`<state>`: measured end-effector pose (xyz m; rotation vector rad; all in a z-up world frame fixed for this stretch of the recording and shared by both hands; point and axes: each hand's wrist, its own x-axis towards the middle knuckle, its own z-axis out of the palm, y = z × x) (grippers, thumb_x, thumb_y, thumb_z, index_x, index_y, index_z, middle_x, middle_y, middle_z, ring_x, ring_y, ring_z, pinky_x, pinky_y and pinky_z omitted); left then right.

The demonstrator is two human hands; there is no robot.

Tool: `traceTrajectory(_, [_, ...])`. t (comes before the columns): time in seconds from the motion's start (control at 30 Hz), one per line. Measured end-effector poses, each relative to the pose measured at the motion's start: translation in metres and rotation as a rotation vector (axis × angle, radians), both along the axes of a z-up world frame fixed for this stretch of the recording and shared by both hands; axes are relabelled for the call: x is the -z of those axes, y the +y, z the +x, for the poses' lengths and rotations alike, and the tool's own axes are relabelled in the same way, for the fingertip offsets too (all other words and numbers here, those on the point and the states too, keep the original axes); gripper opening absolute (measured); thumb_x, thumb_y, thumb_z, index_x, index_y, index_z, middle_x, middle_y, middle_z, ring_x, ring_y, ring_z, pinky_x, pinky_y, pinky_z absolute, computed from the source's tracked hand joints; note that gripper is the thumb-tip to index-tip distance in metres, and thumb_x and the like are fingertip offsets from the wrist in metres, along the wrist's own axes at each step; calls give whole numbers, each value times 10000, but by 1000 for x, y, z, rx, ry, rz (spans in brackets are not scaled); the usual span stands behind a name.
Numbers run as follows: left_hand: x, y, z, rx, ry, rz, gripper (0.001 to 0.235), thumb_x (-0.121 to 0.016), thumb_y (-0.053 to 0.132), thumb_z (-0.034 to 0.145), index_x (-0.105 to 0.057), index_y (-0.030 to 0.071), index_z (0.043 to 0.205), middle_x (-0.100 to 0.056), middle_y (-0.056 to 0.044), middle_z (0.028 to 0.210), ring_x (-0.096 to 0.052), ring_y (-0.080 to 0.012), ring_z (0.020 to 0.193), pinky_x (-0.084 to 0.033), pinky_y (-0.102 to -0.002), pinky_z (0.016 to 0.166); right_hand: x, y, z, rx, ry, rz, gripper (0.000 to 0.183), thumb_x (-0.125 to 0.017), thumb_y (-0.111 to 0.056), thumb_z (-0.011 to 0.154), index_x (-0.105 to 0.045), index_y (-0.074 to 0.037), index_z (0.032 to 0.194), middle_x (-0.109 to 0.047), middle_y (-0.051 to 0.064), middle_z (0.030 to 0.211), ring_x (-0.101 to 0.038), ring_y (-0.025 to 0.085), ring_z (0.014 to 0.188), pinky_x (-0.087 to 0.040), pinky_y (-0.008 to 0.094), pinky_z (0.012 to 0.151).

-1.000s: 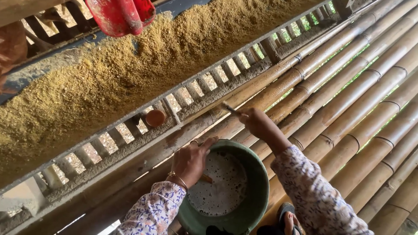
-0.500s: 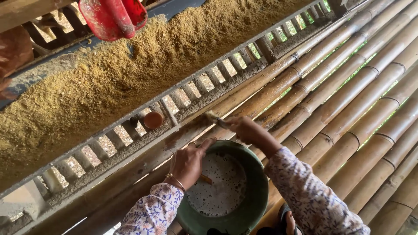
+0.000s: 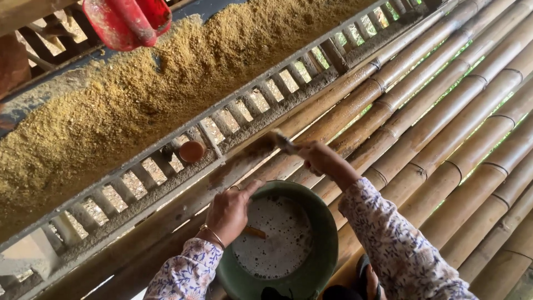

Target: Scrubbing the bamboo floor of a chicken coop with a brush and water.

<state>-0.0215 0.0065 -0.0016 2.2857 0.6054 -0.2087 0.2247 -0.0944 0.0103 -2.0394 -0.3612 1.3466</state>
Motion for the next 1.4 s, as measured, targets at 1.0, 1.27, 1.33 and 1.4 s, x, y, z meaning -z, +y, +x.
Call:
traceTrajectory(1.0, [4,-5,0,-21,25,115,452,-542,98,847,-501,296,1252,-679,-148,854,-693,-339,780,-582,-477,658,1,-9,14,308,32,120,408,-463,-172,895,-507,-51,1282,-435,82,583,-355,77,398,-274,197,340])
traceTrajectory(1.27, [6,-5,-1,-31,48,86,458,-549,109,859,-493,316,1264,-686,-155,841,-685,-358,781,-568,-490,674,-10,12,-18,684,508,121,114,-354,-77,910,-347,-11,1002,-359,-8,660,-340,-4,445,-201,89,364])
traceTrajectory(1.33, [1,-5,1,-32,58,92,448,-546,113,867,-499,302,1271,-688,-151,828,-689,-346,775,-571,-478,672,-27,9,-22,682,513,143,120,-384,-59,903,-369,0,1006,-344,-4,658,-349,-9,449,-215,83,364])
traceTrajectory(1.4, [1,-6,1,-43,74,99,438,-543,116,876,-506,289,1277,-690,-148,814,-694,-333,769,-574,-465,670,-29,9,-18,670,523,161,129,-415,-42,895,-391,11,1010,-328,0,656,-357,-13,453,-228,78,365])
